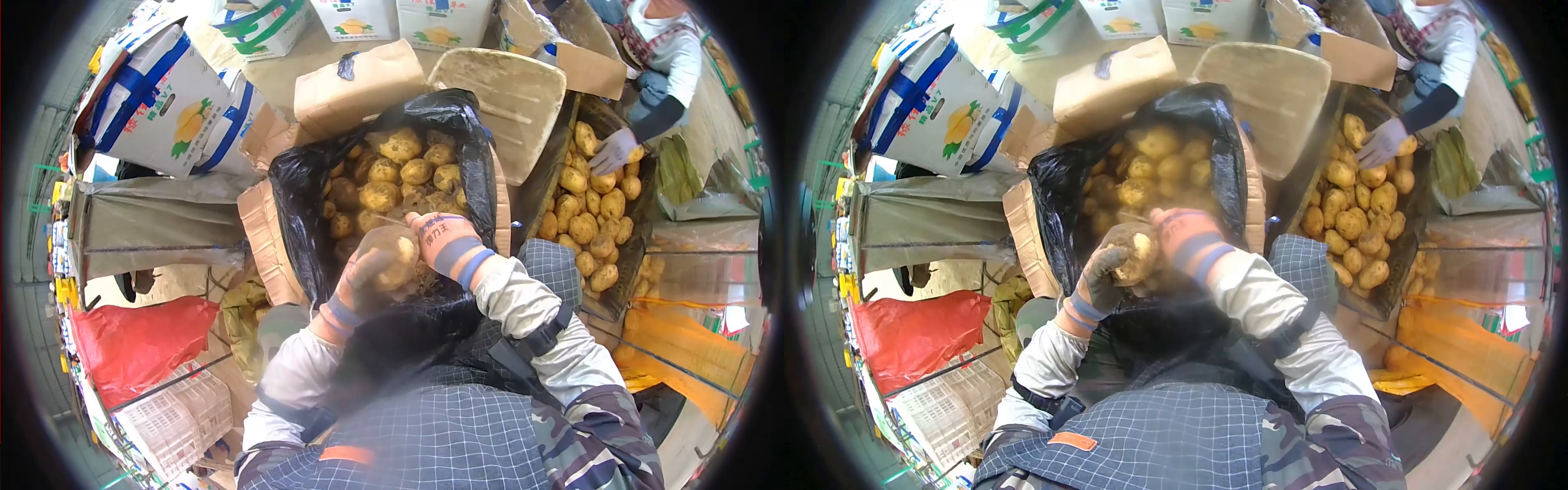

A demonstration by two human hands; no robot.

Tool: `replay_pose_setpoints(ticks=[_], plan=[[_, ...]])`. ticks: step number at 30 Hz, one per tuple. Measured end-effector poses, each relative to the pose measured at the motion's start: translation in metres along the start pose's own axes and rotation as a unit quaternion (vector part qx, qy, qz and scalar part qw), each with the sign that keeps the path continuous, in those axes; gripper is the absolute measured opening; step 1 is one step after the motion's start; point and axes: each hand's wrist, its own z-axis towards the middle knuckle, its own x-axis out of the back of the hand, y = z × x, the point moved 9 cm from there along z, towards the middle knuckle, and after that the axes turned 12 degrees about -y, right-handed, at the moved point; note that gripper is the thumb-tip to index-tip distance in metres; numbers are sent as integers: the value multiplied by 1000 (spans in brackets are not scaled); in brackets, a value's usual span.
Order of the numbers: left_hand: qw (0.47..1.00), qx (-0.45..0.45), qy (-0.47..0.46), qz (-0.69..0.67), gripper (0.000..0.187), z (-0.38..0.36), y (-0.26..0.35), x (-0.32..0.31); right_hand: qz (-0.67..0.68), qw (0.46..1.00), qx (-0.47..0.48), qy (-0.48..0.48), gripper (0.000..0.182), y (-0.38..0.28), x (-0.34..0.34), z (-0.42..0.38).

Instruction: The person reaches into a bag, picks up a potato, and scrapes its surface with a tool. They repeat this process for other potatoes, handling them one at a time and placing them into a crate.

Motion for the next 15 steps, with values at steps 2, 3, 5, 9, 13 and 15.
replay_pose_setpoints(ticks=[2, 3, 5, 9, 13, 15], plan=[[999, -40, 23, 19, 62, 5, 3, -3, 26, 1000, 6, -6, 31, 11, -3, 3], [997, -65, 30, 18, 59, 6, 15, -4, 49, 998, -26, 36, 27, 21, -3, 6], [961, -57, -35, -269, 52, -3, 33, -18, 55, 994, -3, 94, 25, 16, 20, -8], [992, -73, 14, -105, 54, -4, 22, 9, 30, 983, 103, 151, 14, -13, 26, -23], [996, -73, 57, -13, 57, -4, 13, 22, -14, 989, 91, 115, 15, -28, 20, -29], [992, -87, 51, 78, 60, -2, 22, 20, -44, 992, 74, 96, 20, -27, 14, -27]])
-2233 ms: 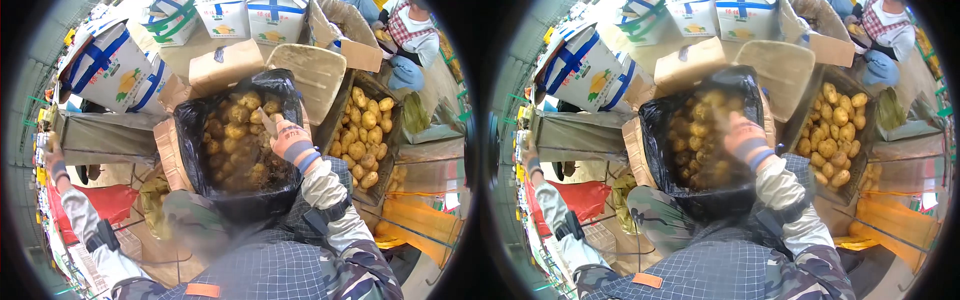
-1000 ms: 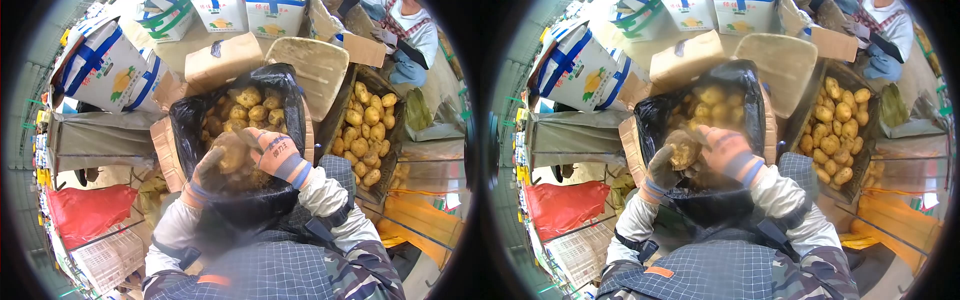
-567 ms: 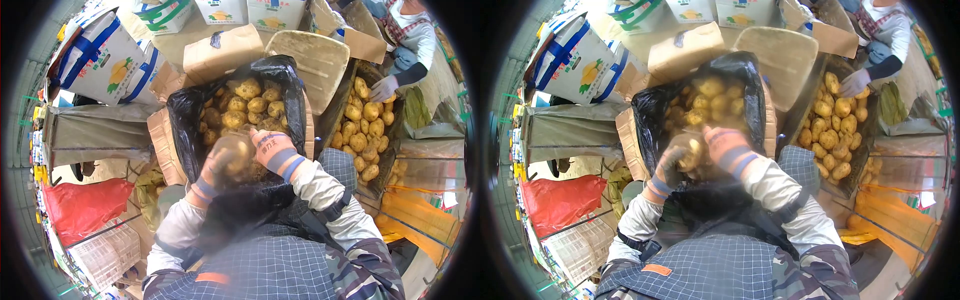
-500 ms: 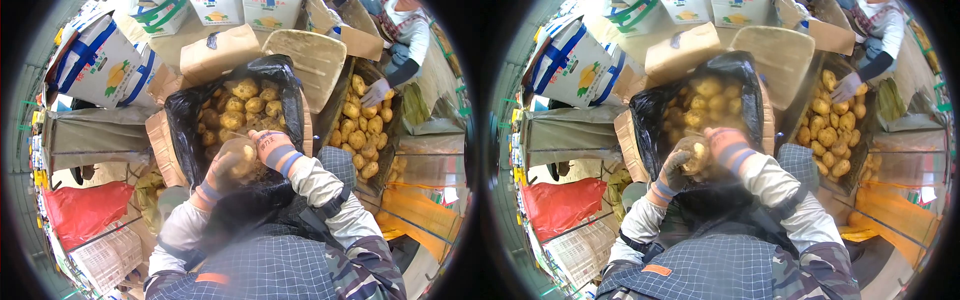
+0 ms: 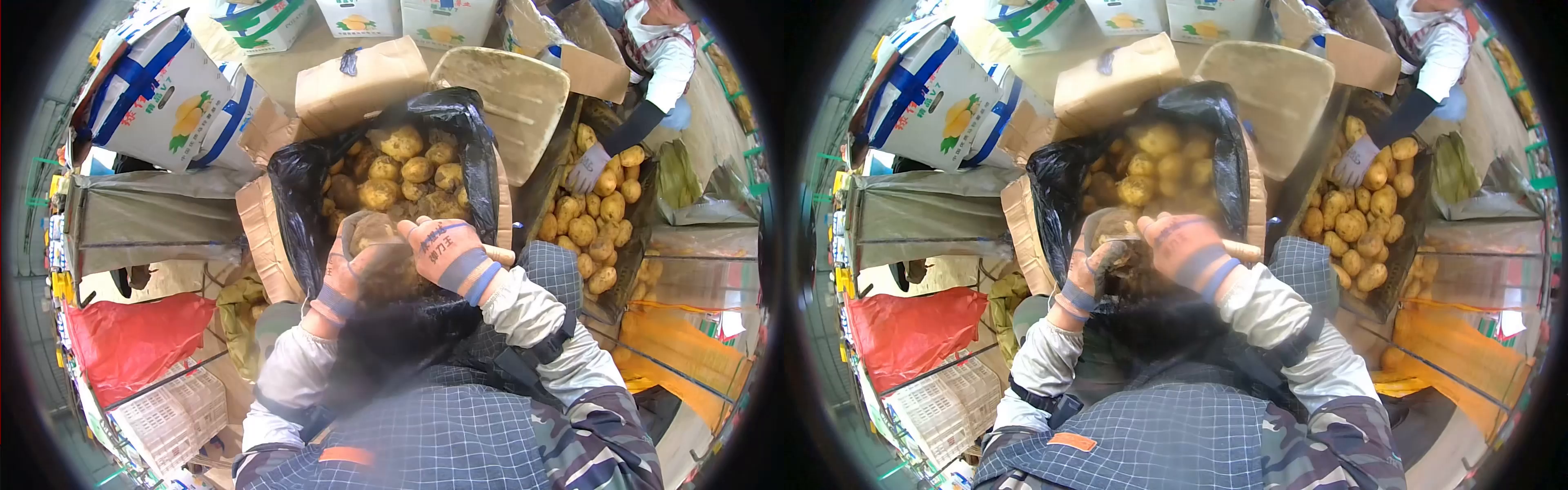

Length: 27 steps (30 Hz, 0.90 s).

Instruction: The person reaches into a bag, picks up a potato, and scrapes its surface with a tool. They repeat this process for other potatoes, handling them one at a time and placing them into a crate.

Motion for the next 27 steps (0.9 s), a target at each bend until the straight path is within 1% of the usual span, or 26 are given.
replay_pose_setpoints(ticks=[3, 4, 5, 6, 7, 8, 9, 10, 11, 13, 14, 16, 17, 18, 19, 22, 25, 27], plan=[[999, 41, -16, 0, 64, 1, 3, -12, -34, 998, -58, -18, 18, 18, -14, 14], [997, -17, -54, 57, 68, 4, 11, -22, -37, 987, -124, -92, 20, 42, -32, 27], [991, 33, -93, -89, 66, 0, -1, -31, -1, 985, -135, -108, 22, 57, -46, 35], [992, 43, -90, -74, 65, -1, 5, -35, 54, 987, -128, -82, 24, 56, -39, 31], [989, 40, -89, -114, 63, 1, 7, -35, 101, 986, -117, -56, 26, 57, -30, 27], [984, 38, -88, -153, 61, 3, 9, -34, 107, 985, -125, -59, 28, 61, -21, 24], [965, 32, -92, -242, 59, 4, 8, -28, 116, 983, -132, -61, 30, 58, -9, 19], [959, 29, -85, -269, 59, 3, 9, -22, 131, 979, -139, -67, 33, 54, -3, 14], [951, 37, -64, -299, 63, -1, 7, -19, 184, 972, -139, -37, 41, 55, 3, 9], [932, 47, -25, -359, 70, -2, 3, -18, 219, 972, -70, 50, 43, 50, 9, 6], [936, 25, -47, -348, 66, -1, 7, -20, 308, 950, -45, 34, 40, 50, 2, 9], [941, 19, -17, -337, 66, 4, 11, -22, 477, 879, 5, 1, 35, 44, -5, 14], [944, 16, -1, -331, 67, 6, 15, -25, 538, 843, -9, -4, 36, 47, -9, 12], [961, 19, 22, -274, 72, 8, 23, -28, 596, 803, -22, -9, 38, 47, -10, 8], [962, 31, 10, -270, 72, 8, 18, -26, 652, 758, -35, -13, 39, 47, -12, 5], [963, 48, -9, -265, 71, 8, 5, -16, 663, 749, -7, -14, 36, 39, 6, 0], [960, 34, 16, -276, 69, 7, 3, -12, 690, 721, 58, 25, 36, 38, 6, 8], [958, 17, 15, -285, 65, 7, 5, -10, 675, 736, 50, 22, 41, 43, 0, 12]])
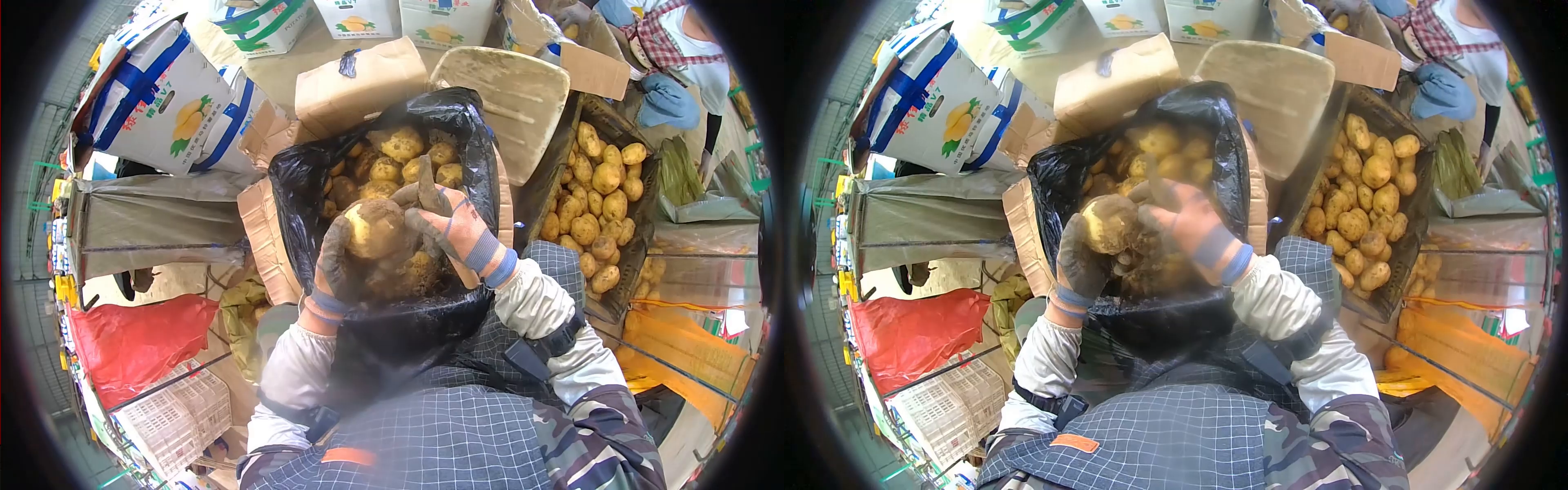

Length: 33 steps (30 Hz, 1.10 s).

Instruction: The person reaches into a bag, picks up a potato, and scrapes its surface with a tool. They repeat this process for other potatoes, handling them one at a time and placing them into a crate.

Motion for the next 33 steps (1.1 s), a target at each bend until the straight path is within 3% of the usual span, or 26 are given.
replay_pose_setpoints(ticks=[3, 7, 9, 13, 15, 17, 20, 26, 29, 31, 33], plan=[[996, -37, -77, 3, 57, 1, 15, -10, -136, 989, -39, 41, 51, 36, 20, 8], [993, 19, -86, -74, 62, 1, 5, -11, -228, 971, -75, 2, 65, 44, 22, 9], [987, 60, -46, -142, 68, -2, -7, -10, -317, 946, -53, 50, 55, 32, 21, 4], [997, 37, -16, -68, 68, 3, -3, -10, -521, 846, -75, 83, 30, -26, -3, -7], [998, 17, 45, -29, 68, 4, -2, -14, -549, 832, -47, 68, 20, -26, -11, -7], [999, 24, -16, -19, 59, 5, -6, -1, -597, 800, -10, 57, 14, -23, -20, -8], [995, 3, -48, 84, 53, 2, 0, 2, -676, 734, -30, 56, 21, -9, -22, -10], [988, 32, -46, 142, 52, 2, 1, 6, -662, 726, -186, 11, 12, -3, -17, 4], [982, 27, -56, 178, 63, 0, 3, -12, -650, 711, -270, -18, 20, 33, 11, 16], [986, 42, -95, 128, 67, -4, -2, -18, -609, 720, -332, -20, 24, 50, 33, 15], [988, 22, -108, 107, 72, -5, -3, -23, -553, 811, -170, 91, 26, 33, 32, 7]])
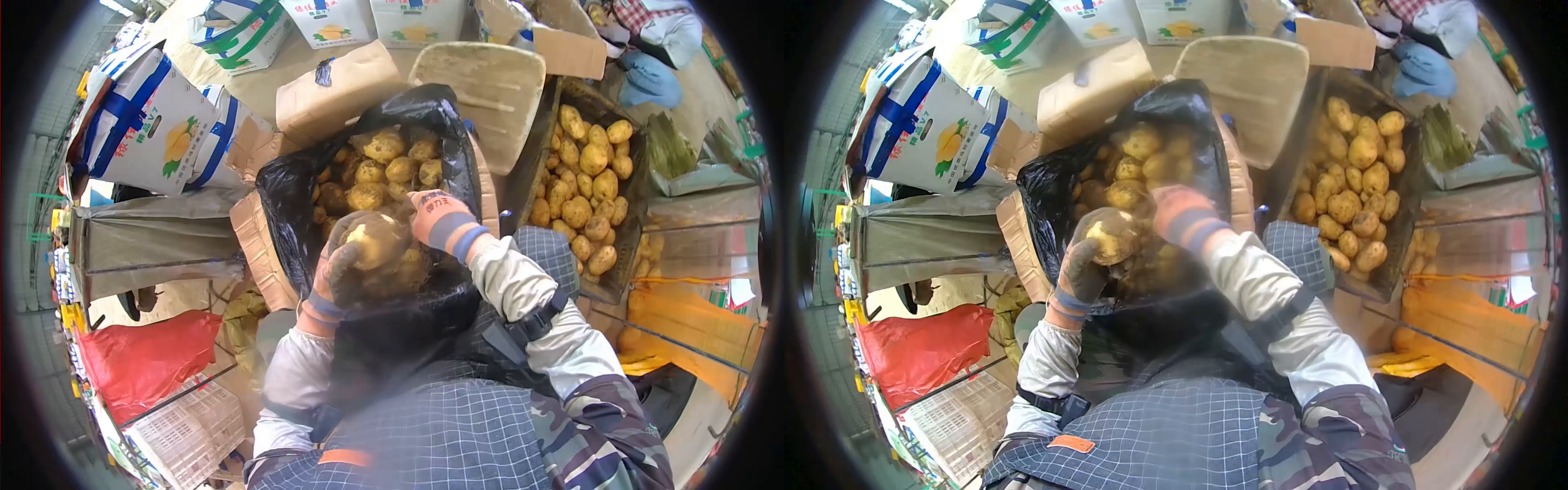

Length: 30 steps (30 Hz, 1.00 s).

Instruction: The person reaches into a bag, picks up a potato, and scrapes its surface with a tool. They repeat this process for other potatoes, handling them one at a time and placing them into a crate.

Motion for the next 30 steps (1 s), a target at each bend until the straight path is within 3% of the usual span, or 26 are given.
replay_pose_setpoints(ticks=[1, 3, 4, 5, 6, 9, 12, 15, 16, 17, 19, 21, 24, 26, 28, 30], plan=[[999, -37, 12, 8, 74, 5, 5, 1, 52, 994, 52, 84, 28, -3, 15, -5], [996, -53, 13, 70, 78, 3, 15, 5, 233, 969, 64, 38, 33, 1, 20, -11], [990, -63, 15, 123, 77, 1, 23, 4, 396, 914, 50, -68, 34, -3, 20, -15], [982, -73, 13, 176, 77, 2, 29, 2, 543, 822, 32, -168, 35, -10, 10, -20], [973, -83, 8, 217, 81, 4, 33, -2, 579, 798, 43, -162, 34, -11, 3, -18], [978, -140, 9, 153, 86, 4, 44, -23, 628, 763, 108, -110, 32, -19, 8, -18], [990, -121, -37, 66, 84, 6, 40, -22, 632, 749, 153, -127, 33, -40, 27, -35], [993, -68, -7, 94, 79, 5, 20, 11, 667, 727, 88, -137, 32, -22, 10, -28], [996, -64, -7, 58, 78, 4, 21, 10, 503, 844, 182, 26, 31, -11, 32, -25], [998, -59, -7, 22, 78, 2, 24, 7, 302, 897, 261, 188, 31, -10, 41, -32], [998, -61, -8, -15, 77, 4, 27, 5, 108, 919, 289, 244, 33, -33, 53, -46], [997, -77, -7, -19, 76, 6, 29, 4, 165, 960, 220, 49, 39, -36, 53, -43], [997, -73, -4, -17, 76, 6, 28, 3, 199, 956, 209, -42, 39, -46, 59, -45], [997, -83, 0, -3, 77, 8, 30, 2, 269, 943, 186, -64, 39, -33, 33, -32], [996, -87, -2, 7, 78, 11, 30, 0, 270, 940, 209, -24, 41, -30, 26, -31], [996, -82, -10, 13, 79, 10, 27, 0, 199, 938, 274, 77, 45, -38, 37, -46]])
